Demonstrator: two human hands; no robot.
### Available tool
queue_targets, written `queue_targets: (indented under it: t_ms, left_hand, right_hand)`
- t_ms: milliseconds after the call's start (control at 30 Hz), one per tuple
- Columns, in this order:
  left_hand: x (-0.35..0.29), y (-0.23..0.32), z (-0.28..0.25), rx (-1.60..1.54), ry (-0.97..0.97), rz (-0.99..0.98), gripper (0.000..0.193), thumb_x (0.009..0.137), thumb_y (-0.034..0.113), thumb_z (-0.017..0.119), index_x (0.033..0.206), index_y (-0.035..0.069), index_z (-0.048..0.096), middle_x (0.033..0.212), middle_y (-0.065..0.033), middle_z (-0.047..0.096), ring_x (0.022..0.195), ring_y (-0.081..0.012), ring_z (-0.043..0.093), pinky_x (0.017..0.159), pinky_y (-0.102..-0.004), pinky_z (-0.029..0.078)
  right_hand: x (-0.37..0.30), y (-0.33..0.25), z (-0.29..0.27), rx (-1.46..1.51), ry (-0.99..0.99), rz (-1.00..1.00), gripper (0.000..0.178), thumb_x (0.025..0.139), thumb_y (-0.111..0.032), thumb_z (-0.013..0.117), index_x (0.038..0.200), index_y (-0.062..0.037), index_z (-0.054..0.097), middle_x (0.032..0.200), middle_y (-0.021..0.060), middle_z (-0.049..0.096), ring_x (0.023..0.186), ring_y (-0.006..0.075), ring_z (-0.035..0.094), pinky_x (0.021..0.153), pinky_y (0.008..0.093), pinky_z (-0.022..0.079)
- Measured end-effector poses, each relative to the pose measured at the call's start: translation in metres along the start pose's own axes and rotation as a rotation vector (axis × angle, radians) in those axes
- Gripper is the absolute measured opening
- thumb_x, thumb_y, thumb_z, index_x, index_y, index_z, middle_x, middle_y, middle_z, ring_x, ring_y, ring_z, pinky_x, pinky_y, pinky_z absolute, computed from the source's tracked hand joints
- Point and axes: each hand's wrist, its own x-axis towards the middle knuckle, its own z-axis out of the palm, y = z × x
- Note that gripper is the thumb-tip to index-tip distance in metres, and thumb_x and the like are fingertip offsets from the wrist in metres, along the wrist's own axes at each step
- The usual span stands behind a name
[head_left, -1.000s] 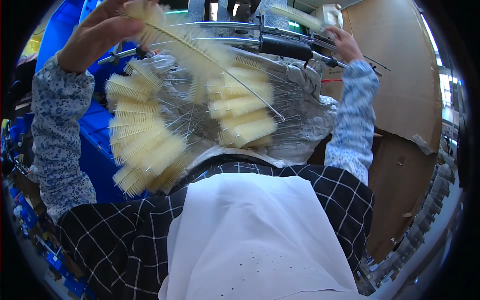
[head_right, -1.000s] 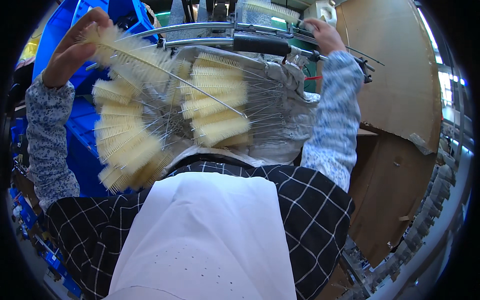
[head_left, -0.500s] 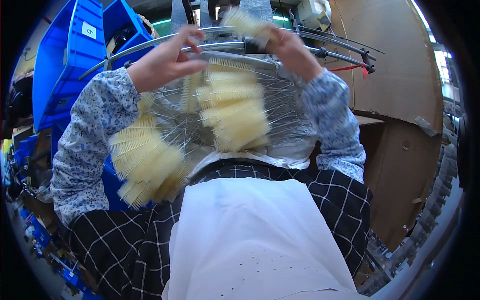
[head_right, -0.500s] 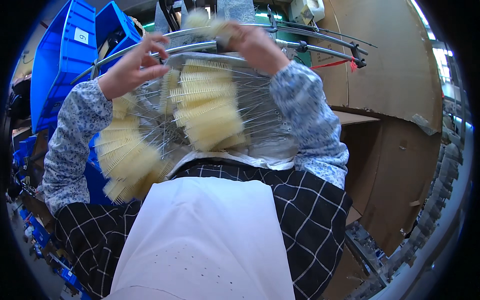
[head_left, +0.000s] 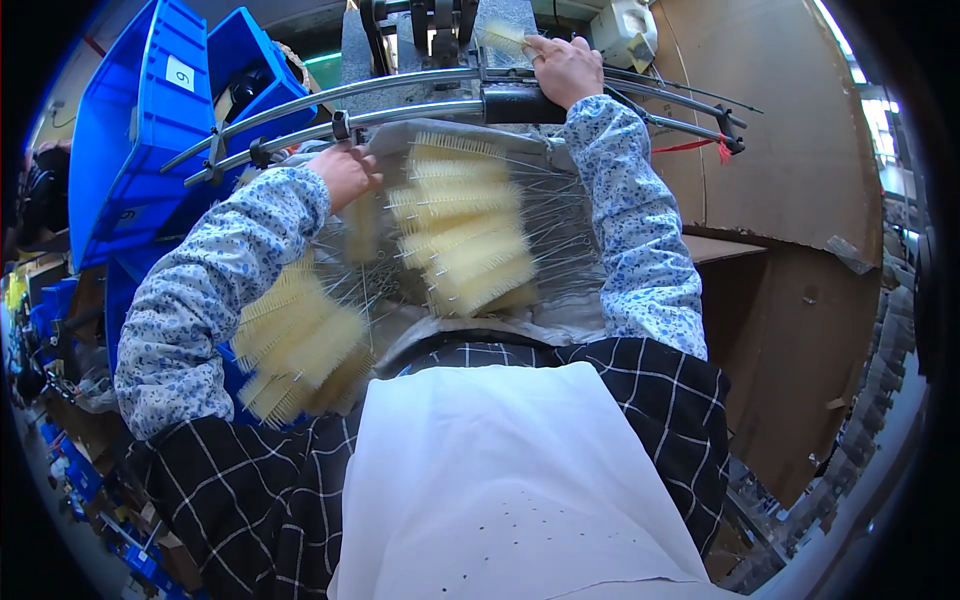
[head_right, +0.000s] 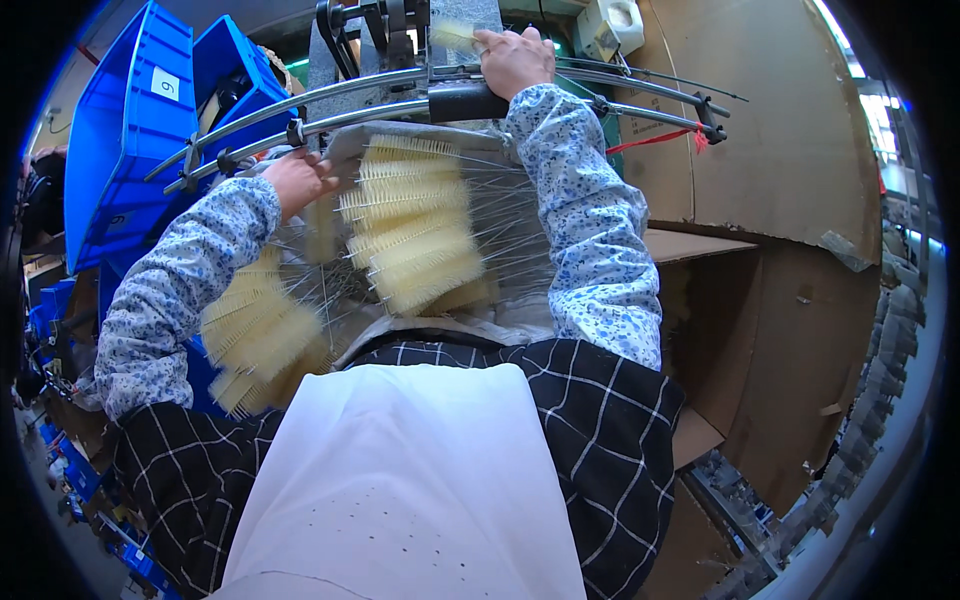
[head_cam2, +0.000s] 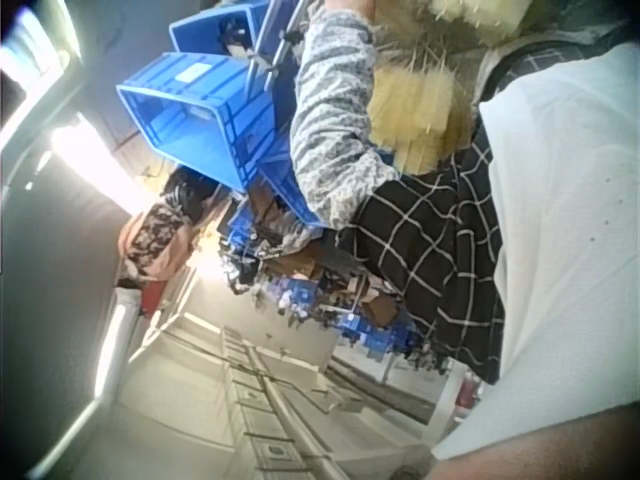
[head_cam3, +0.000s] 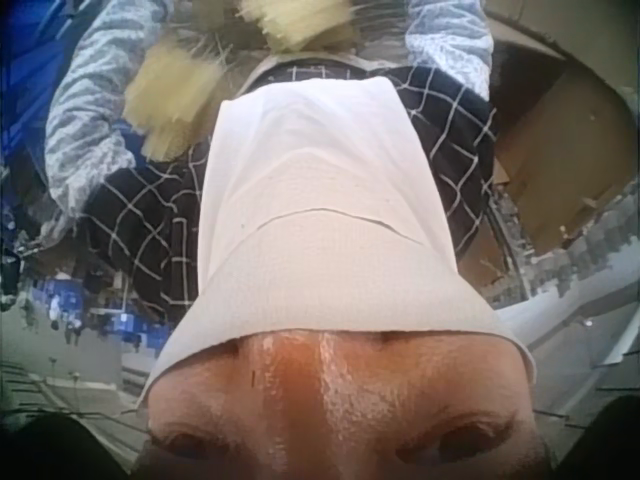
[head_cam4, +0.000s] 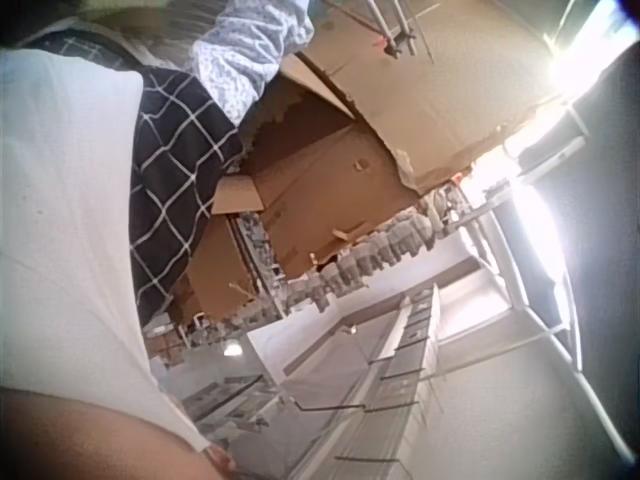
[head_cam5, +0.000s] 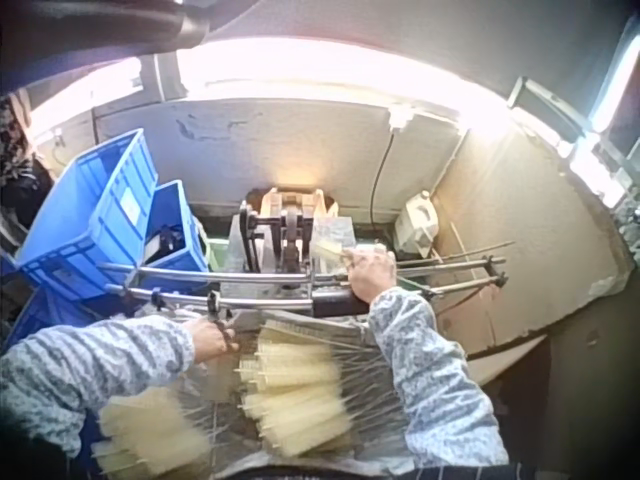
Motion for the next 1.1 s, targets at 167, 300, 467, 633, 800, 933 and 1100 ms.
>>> queue_targets:
  t_ms: [167,300,467,633,800,933,1100]
  left_hand:
    - [-0.024,-0.009,-0.008,-0.071,0.037,0.026,0.03,0.057,0.012,0.061,0.087,0.012,0.059,0.084,-0.0038,0.058,0.095,-0.0185,0.048,0.084,-0.0346,0.031]
    - [-0.046,-0.019,-0.02,-0.333,-0.11,-0.042,0.035,0.057,0.012,0.059,0.092,0.011,0.059,0.085,-0.0076,0.059,0.092,-0.0221,0.052,0.086,-0.0373,0.033]
    - [-0.095,-0.04,-0.027,-0.581,-0.141,-0.279,0.035,0.058,0.011,0.056,0.093,0.005,0.057,0.085,-0.014,0.059,0.083,-0.03,0.054,0.078,-0.036,0.041]
    - [-0.163,-0.042,-0.029,-0.717,-0.008,-0.425,0.033,0.063,0.011,0.058,0.095,0.002,0.056,0.081,-0.0155,0.059,0.073,-0.0238,0.057,0.07,-0.0309,0.045]
    - [-0.182,-0.031,-0.057,-1.129,-0.044,-0.401,0.034,0.068,0.012,0.063,0.098,-0.002,0.056,0.076,-0.0118,0.058,0.064,-0.0141,0.054,0.063,-0.0232,0.045]
    - [-0.189,-0.026,-0.057,-1.229,0.021,-0.272,0.035,0.07,0.014,0.065,0.1,-0.001,0.056,0.078,-0.0074,0.058,0.064,-0.0123,0.052,0.062,-0.0232,0.045]
    - [-0.211,-0.022,-0.063,-1.291,0.14,-0.369,0.03,0.067,0.013,0.065,0.094,0.002,0.054,0.073,-0.0007,0.053,0.066,-0.0058,0.047,0.061,-0.0191,0.039]
  right_hand:
    - [-0.002,0.001,-0.001,0.06,0.006,-0.031,0.027,0.083,-0.027,0.043,0.106,-0.0283,0.056,0.096,0.0011,0.06,0.088,0.0193,0.049,0.082,0.0357,0.034]
    - [-0.002,0.006,0.006,0.04,0.051,0.011,0.026,0.083,-0.029,0.044,0.104,-0.0276,0.058,0.094,0.0014,0.061,0.086,0.0196,0.049,0.081,0.0344,0.035]
    - [-0.001,0.004,0.008,0.054,0.024,-0.024,0.025,0.083,-0.03,0.044,0.104,-0.0279,0.058,0.093,0.002,0.061,0.084,0.0191,0.049,0.079,0.0324,0.036]
    - [0.008,0.004,0.013,-0.003,-0.017,-0.054,0.027,0.083,-0.03,0.044,0.108,-0.0285,0.055,0.098,0.0016,0.057,0.094,0.0189,0.044,0.082,0.0365,0.03]
    - [0.033,0.013,0.032,-0.199,0.021,-0.134,0.031,0.085,-0.023,0.04,0.114,-0.0301,0.048,0.11,-0.0013,0.05,0.111,0.0198,0.034,0.087,0.0422,0.025]
    - [0.033,0.015,0.028,-0.241,0.03,-0.158,0.042,0.082,-0.021,0.045,0.122,-0.0272,0.038,0.123,-0.0008,0.04,0.117,0.0214,0.027,0.09,0.0464,0.022]
    - [0.008,0.04,0.029,-0.068,0.256,0.118,0.036,0.077,-0.027,0.05,0.111,-0.0168,0.052,0.105,0.0041,0.054,0.105,0.0214,0.039,0.086,0.0428,0.026]
